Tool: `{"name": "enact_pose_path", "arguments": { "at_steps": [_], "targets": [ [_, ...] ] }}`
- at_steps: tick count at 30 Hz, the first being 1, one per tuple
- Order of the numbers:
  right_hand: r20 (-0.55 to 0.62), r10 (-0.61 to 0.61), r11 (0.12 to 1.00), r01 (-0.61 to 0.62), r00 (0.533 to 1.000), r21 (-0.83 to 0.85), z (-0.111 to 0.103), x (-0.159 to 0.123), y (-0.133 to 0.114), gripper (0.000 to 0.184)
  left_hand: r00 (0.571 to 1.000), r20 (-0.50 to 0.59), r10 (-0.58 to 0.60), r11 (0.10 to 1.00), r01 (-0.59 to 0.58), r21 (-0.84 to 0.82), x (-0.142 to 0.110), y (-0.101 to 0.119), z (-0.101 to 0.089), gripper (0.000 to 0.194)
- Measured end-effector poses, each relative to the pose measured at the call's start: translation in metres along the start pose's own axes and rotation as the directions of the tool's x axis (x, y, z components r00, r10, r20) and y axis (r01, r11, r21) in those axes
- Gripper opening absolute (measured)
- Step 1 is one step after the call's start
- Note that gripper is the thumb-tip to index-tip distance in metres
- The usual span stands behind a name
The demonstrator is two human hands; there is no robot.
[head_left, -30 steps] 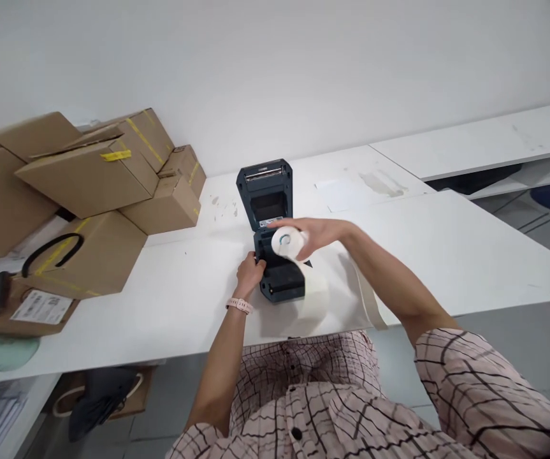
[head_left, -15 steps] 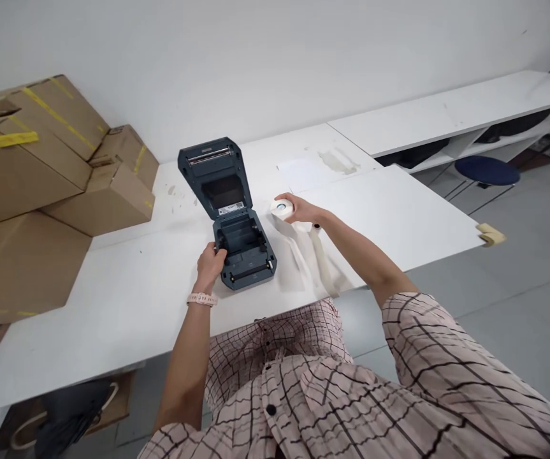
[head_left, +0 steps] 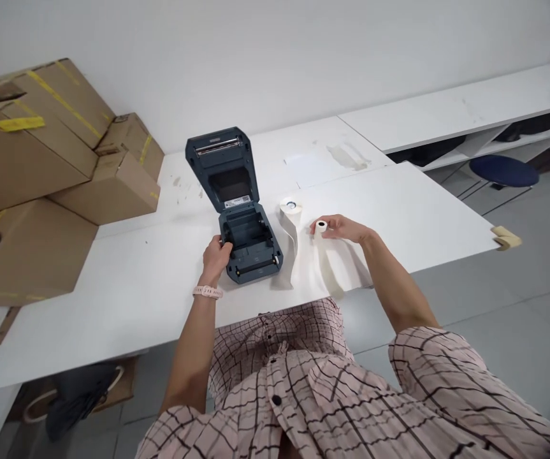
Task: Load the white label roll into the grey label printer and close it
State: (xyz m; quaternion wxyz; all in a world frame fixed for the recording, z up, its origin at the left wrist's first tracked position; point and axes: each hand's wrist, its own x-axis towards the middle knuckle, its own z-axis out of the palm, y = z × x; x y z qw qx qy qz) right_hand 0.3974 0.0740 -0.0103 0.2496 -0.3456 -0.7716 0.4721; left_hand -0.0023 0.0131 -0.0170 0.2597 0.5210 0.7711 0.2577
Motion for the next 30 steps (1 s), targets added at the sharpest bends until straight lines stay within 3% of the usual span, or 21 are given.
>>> {"name": "enact_pose_path", "arguments": {
  "at_steps": [2,4,8,12,15,17,21,25,30],
  "targets": [
    [0.085,-0.033,0.991,0.021,0.996,0.130,0.003,0.008,-0.028,0.043,1.000,0.004,-0.008,1.000,0.008,0.003,0.000,0.001,0.001,0.033],
    [0.134,-0.122,0.984,0.102,0.984,0.145,0.008,0.026,-0.067,0.052,1.000,0.004,-0.008,1.000,0.008,0.008,0.000,0.001,0.001,0.034],
    [0.300,-0.254,0.943,0.304,0.920,-0.134,0.046,0.087,-0.130,0.049,1.000,0.006,-0.010,1.000,0.010,0.002,-0.002,0.003,0.001,0.035],
    [0.370,-0.033,0.777,0.257,0.928,-0.575,0.105,0.149,-0.129,0.045,1.000,0.008,-0.022,0.999,0.022,-0.033,-0.003,0.002,0.002,0.034],
    [0.337,0.130,0.616,0.190,0.932,-0.764,0.133,0.169,-0.113,0.046,1.000,0.021,-0.013,0.995,0.015,-0.095,-0.003,0.000,0.003,0.034],
    [0.339,0.145,0.572,0.201,0.930,-0.795,0.139,0.171,-0.107,0.046,1.000,0.018,-0.010,0.994,0.012,-0.113,-0.003,-0.001,0.005,0.035],
    [0.319,0.048,0.595,0.229,0.946,-0.770,0.138,0.155,-0.108,0.045,1.000,-0.002,-0.002,0.995,0.002,-0.103,-0.001,-0.002,0.007,0.038],
    [0.182,-0.162,0.648,0.244,0.970,-0.722,0.144,0.116,-0.110,0.026,1.000,-0.016,-0.025,0.988,0.022,-0.150,-0.002,-0.005,0.010,0.039],
    [-0.023,-0.292,0.742,0.211,0.956,-0.636,0.171,0.062,-0.100,0.029,0.998,-0.017,-0.067,0.952,0.059,-0.301,-0.005,-0.006,0.016,0.041]
  ]
}}
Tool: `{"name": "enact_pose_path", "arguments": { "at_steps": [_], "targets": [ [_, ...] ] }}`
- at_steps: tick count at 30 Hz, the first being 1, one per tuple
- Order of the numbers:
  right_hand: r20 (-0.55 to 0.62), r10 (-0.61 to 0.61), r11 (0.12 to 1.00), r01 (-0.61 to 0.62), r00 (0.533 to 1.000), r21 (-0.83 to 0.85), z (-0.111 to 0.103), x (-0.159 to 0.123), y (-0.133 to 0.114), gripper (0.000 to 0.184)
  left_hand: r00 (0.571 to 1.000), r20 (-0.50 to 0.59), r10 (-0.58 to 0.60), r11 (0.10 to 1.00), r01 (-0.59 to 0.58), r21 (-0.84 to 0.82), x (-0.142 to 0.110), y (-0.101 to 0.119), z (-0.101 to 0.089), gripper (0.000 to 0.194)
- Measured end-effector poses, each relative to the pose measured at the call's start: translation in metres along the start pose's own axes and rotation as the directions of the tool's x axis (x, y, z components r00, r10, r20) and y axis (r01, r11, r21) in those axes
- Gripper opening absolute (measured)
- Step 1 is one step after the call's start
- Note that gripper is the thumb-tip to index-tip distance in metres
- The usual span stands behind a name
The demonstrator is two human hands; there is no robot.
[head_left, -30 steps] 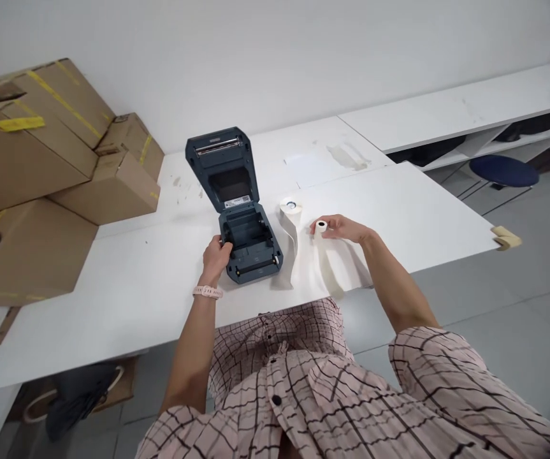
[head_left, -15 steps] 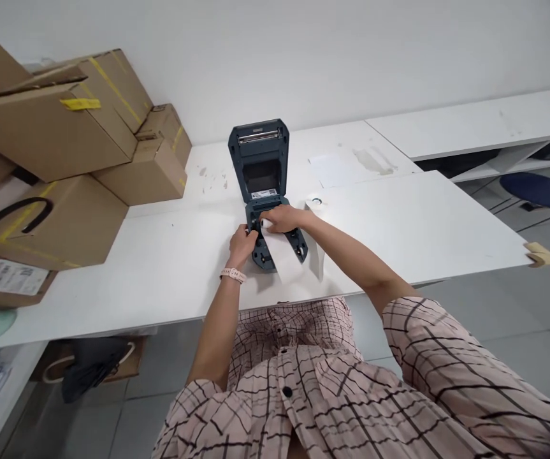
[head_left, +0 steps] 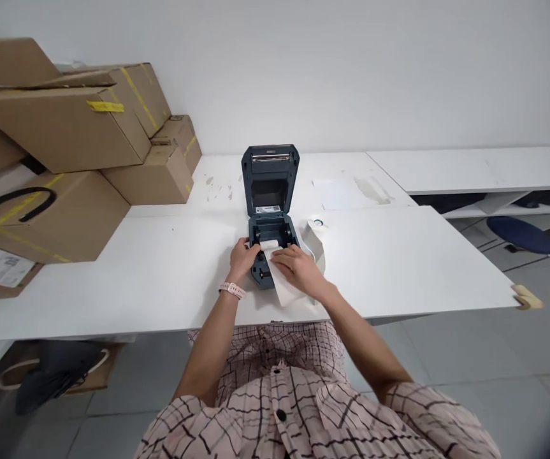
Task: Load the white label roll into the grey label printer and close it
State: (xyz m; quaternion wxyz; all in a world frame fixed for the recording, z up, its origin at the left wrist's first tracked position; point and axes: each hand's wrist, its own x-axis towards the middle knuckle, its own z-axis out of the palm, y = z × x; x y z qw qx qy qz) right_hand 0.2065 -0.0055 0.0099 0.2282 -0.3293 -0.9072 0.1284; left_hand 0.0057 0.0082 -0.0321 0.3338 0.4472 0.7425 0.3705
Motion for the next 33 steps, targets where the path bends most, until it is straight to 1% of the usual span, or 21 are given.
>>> {"name": "enact_pose_path", "arguments": {
  "at_steps": [2,3,7,10,13,15,19,24,29,33],
  "targets": [
    [-0.065,0.028,1.000,-0.028,0.997,0.014,0.008,-0.011,-0.006,0.032,1.000,-0.006,-0.004,0.999,0.004,-0.045,-0.001,0.000,0.001,0.044],
    [-0.077,0.040,0.999,-0.039,0.996,0.008,0.011,-0.013,-0.008,0.032,1.000,-0.012,-0.006,0.998,0.005,-0.057,-0.002,0.001,0.001,0.045],
    [-0.051,0.074,0.994,-0.078,0.996,-0.072,0.018,-0.013,-0.014,0.036,1.000,-0.016,-0.013,0.997,0.012,-0.070,-0.001,0.002,0.001,0.045],
    [-0.032,0.075,0.988,-0.078,0.997,-0.134,0.019,-0.014,-0.018,0.038,1.000,-0.027,-0.015,0.997,0.013,-0.072,0.000,0.002,0.001,0.046],
    [-0.039,0.065,0.980,-0.071,0.997,-0.184,0.021,-0.017,-0.023,0.037,0.999,-0.049,-0.022,0.996,0.017,-0.086,0.000,0.003,0.001,0.048],
    [-0.053,0.059,0.977,-0.069,0.997,-0.203,0.021,-0.019,-0.026,0.036,0.999,-0.045,-0.023,0.995,0.018,-0.103,-0.001,0.005,0.001,0.048],
    [-0.093,0.046,0.973,-0.065,0.995,-0.219,0.022,-0.022,-0.028,0.033,0.999,-0.028,-0.037,0.988,0.032,-0.149,-0.003,0.006,-0.001,0.050],
    [-0.134,0.055,0.965,-0.087,0.989,-0.248,0.025,-0.023,-0.029,0.029,0.999,-0.026,-0.043,0.967,0.035,-0.253,-0.005,0.008,-0.001,0.056],
    [-0.147,0.052,0.967,-0.086,0.988,-0.240,0.027,-0.025,-0.029,0.030,0.997,-0.041,-0.069,0.950,0.053,-0.309,-0.010,0.014,-0.001,0.053],
    [-0.123,0.069,0.971,-0.095,0.990,-0.220,0.026,-0.026,-0.028,0.030,0.996,-0.042,-0.075,0.946,0.058,-0.319,-0.011,0.016,-0.001,0.051]
  ]
}}
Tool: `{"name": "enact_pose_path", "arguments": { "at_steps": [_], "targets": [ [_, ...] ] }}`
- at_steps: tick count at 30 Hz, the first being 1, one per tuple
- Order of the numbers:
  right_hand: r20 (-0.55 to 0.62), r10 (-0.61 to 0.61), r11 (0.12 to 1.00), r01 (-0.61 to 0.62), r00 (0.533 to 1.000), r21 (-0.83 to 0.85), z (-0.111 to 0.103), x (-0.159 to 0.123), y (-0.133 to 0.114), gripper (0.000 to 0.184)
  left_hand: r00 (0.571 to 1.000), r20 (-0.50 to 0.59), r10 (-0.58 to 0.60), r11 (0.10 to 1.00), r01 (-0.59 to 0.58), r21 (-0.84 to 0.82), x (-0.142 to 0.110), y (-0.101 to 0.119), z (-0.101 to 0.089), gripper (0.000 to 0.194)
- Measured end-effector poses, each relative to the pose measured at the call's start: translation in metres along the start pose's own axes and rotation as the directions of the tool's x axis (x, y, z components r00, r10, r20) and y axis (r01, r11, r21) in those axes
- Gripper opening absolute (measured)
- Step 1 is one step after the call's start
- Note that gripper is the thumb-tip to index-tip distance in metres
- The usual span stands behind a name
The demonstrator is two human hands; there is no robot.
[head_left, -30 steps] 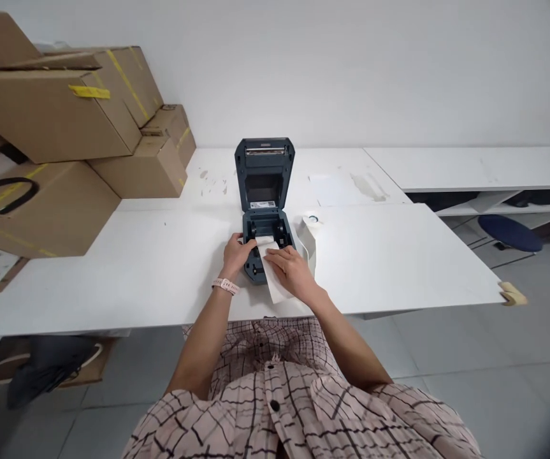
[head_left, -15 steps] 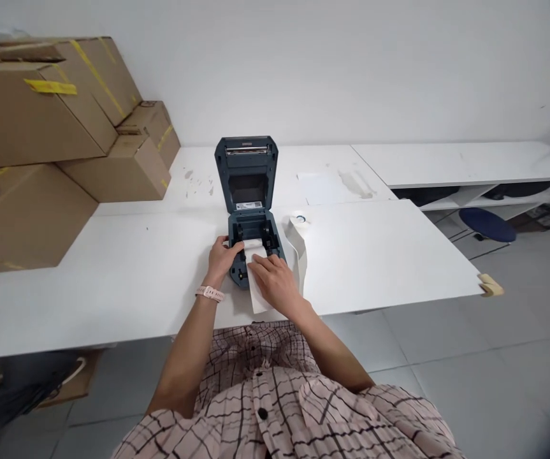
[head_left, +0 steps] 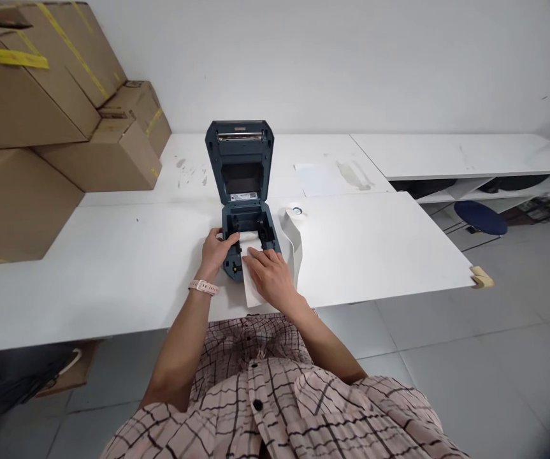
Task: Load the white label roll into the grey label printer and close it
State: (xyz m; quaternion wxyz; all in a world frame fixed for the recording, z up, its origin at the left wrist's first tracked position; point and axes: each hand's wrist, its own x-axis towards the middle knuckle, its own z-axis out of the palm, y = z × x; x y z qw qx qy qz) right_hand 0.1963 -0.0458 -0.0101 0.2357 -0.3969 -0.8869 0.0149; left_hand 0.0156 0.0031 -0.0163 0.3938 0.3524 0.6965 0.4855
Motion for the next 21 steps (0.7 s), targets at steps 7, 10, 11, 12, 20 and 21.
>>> {"name": "enact_pose_path", "arguments": {
  "at_steps": [7,10,11,12,20,21],
  "targets": [
    [0.035,-0.003,0.999,0.001,0.999,0.034,-0.002,-0.003,-0.002,0.033,1.000,-0.009,0.007,1.000,-0.006,0.019,0.004,-0.006,-0.002,0.062],
    [0.114,-0.057,0.992,0.043,0.992,0.120,-0.019,-0.004,0.007,0.034,0.998,-0.055,0.034,0.995,-0.029,0.099,-0.016,-0.012,-0.004,0.083],
    [0.152,-0.110,0.978,0.080,0.982,0.193,-0.028,-0.002,0.013,0.035,0.998,-0.053,0.045,0.996,-0.040,0.083,-0.027,-0.014,-0.004,0.091],
    [0.171,-0.161,0.953,0.108,0.972,0.284,-0.039,0.003,0.020,0.035,0.999,-0.021,0.048,0.998,-0.047,0.052,-0.040,-0.018,-0.005,0.097],
    [-0.299,0.208,0.762,0.037,0.931,0.647,-0.096,0.172,0.097,0.072,0.984,0.180,-0.006,1.000,0.001,0.027,-0.100,-0.025,-0.006,0.126],
    [-0.260,0.224,0.724,0.018,0.939,0.690,-0.094,0.197,0.104,0.078,0.983,0.184,-0.001,1.000,-0.005,0.031,-0.099,-0.024,-0.007,0.127]
  ]
}}
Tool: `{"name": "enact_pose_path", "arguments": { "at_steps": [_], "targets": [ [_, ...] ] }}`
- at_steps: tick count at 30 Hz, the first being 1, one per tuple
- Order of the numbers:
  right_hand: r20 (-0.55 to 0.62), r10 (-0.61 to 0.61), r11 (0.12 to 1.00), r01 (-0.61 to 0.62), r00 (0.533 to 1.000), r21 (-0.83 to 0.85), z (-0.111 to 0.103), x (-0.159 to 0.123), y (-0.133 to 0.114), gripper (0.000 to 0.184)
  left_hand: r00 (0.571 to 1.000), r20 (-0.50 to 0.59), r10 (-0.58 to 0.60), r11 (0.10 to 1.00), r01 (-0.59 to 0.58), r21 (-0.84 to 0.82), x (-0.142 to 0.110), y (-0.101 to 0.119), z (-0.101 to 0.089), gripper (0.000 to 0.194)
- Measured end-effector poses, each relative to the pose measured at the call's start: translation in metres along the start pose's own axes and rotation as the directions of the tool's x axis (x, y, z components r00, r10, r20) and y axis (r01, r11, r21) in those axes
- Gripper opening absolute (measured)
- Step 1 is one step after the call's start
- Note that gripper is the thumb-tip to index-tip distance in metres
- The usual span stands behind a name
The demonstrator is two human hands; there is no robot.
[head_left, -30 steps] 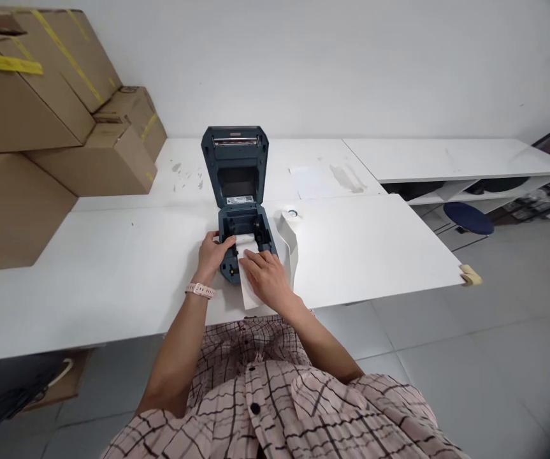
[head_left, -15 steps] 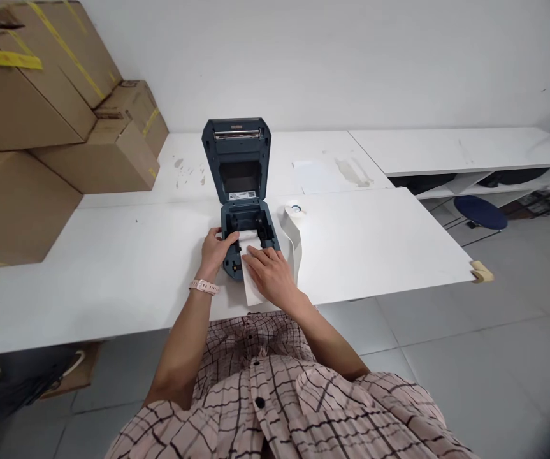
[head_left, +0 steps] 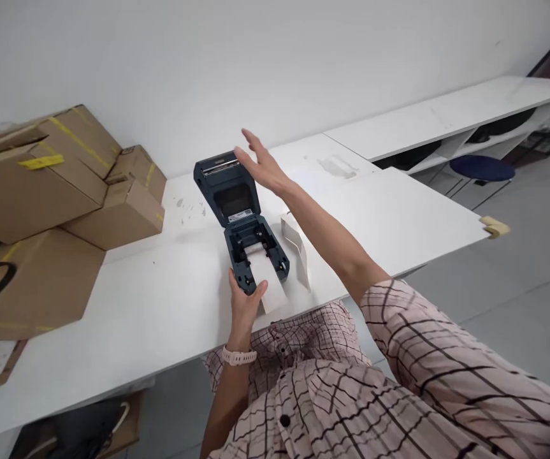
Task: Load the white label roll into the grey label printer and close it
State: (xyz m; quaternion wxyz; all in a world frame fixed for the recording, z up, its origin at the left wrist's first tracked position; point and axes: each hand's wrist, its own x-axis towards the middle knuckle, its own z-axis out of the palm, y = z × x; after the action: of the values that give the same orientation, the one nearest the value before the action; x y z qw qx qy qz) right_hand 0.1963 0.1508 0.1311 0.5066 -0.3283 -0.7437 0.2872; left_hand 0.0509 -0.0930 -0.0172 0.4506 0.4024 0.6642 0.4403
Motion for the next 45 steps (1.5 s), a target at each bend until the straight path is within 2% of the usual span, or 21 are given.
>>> {"name": "enact_pose_path", "arguments": {
  "at_steps": [2,3,5,8,11,13,15,16,17,19,21,23,26,28,33,39,45],
  "targets": [
    [0.062,0.099,0.993,-0.103,0.993,0.066,0.011,0.033,0.010,0.084,1.000,0.009,0.013,1.000,-0.013,0.003,0.002,0.001,0.000,0.126],
    [0.081,0.130,0.987,-0.137,0.988,0.084,0.015,0.041,0.012,0.085,1.000,0.014,0.018,1.000,-0.018,-0.003,0.003,0.001,0.000,0.126],
    [0.066,0.132,0.985,-0.138,0.989,0.108,0.019,0.035,0.008,0.083,1.000,0.019,0.025,0.999,-0.025,-0.022,0.003,-0.001,0.001,0.126],
    [-0.025,0.038,0.992,-0.035,0.999,0.119,0.015,-0.015,-0.011,0.070,0.999,0.020,0.028,0.999,-0.027,-0.047,0.002,-0.005,0.002,0.126],
    [-0.120,-0.042,0.995,0.052,0.992,0.087,0.014,-0.090,-0.029,0.052,0.997,0.062,0.036,0.995,-0.030,-0.096,0.001,-0.010,-0.002,0.124],
    [-0.129,-0.051,0.997,0.057,0.990,0.044,0.019,-0.140,-0.031,0.036,0.994,0.089,0.065,0.983,-0.049,-0.177,0.001,-0.013,-0.007,0.118],
    [-0.087,0.002,1.000,-0.002,0.996,0.005,0.027,-0.181,-0.026,0.025,0.993,0.086,0.083,0.963,-0.057,-0.263,0.003,-0.012,-0.011,0.109],
    [-0.071,0.046,0.999,-0.047,0.996,-0.011,0.031,-0.197,-0.021,0.025,0.994,0.070,0.081,0.955,-0.057,-0.290,0.004,-0.010,-0.012,0.105],
    [-0.071,0.101,0.995,-0.103,0.992,-0.018,0.035,-0.210,-0.016,0.031,0.996,0.048,0.070,0.952,-0.053,-0.300,0.005,-0.007,-0.013,0.103],
    [-0.103,0.236,0.972,-0.237,0.966,0.002,0.040,-0.226,-0.005,0.054,0.999,0.006,0.034,0.957,-0.031,-0.288,0.007,0.001,-0.011,0.100],
    [-0.121,0.387,0.922,-0.379,0.914,0.086,0.042,-0.232,0.004,0.082,1.000,-0.005,0.026,0.962,-0.026,-0.271,0.009,0.009,-0.008,0.100],
    [-0.070,0.516,0.845,-0.493,0.854,0.208,0.043,-0.233,0.010,0.100,0.998,0.020,0.052,0.963,-0.045,-0.266,0.011,0.014,-0.004,0.097],
    [0.064,0.629,0.703,-0.602,0.775,0.378,0.046,-0.233,0.010,0.105,0.995,0.025,0.098,0.961,-0.087,-0.263,0.013,0.014,0.000,0.084],
    [0.104,0.652,0.655,-0.626,0.751,0.423,0.048,-0.234,0.008,0.103,0.995,0.001,0.100,0.959,-0.096,-0.266,0.014,0.012,0.002,0.077],
    [0.073,0.630,0.694,-0.603,0.773,0.393,0.052,-0.238,0.008,0.101,0.993,-0.035,0.112,0.951,-0.118,-0.285,0.014,0.007,0.005,0.071],
    [0.021,0.615,0.729,-0.579,0.788,0.365,0.055,-0.242,0.016,0.101,0.983,-0.080,0.167,0.963,-0.180,-0.203,0.014,0.000,0.007,0.065],
    [-0.005,0.591,0.746,-0.544,0.807,0.385,0.061,-0.247,0.024,0.103,0.980,-0.124,0.153,0.975,-0.170,-0.143,0.024,-0.006,0.006,0.069]
  ]
}}
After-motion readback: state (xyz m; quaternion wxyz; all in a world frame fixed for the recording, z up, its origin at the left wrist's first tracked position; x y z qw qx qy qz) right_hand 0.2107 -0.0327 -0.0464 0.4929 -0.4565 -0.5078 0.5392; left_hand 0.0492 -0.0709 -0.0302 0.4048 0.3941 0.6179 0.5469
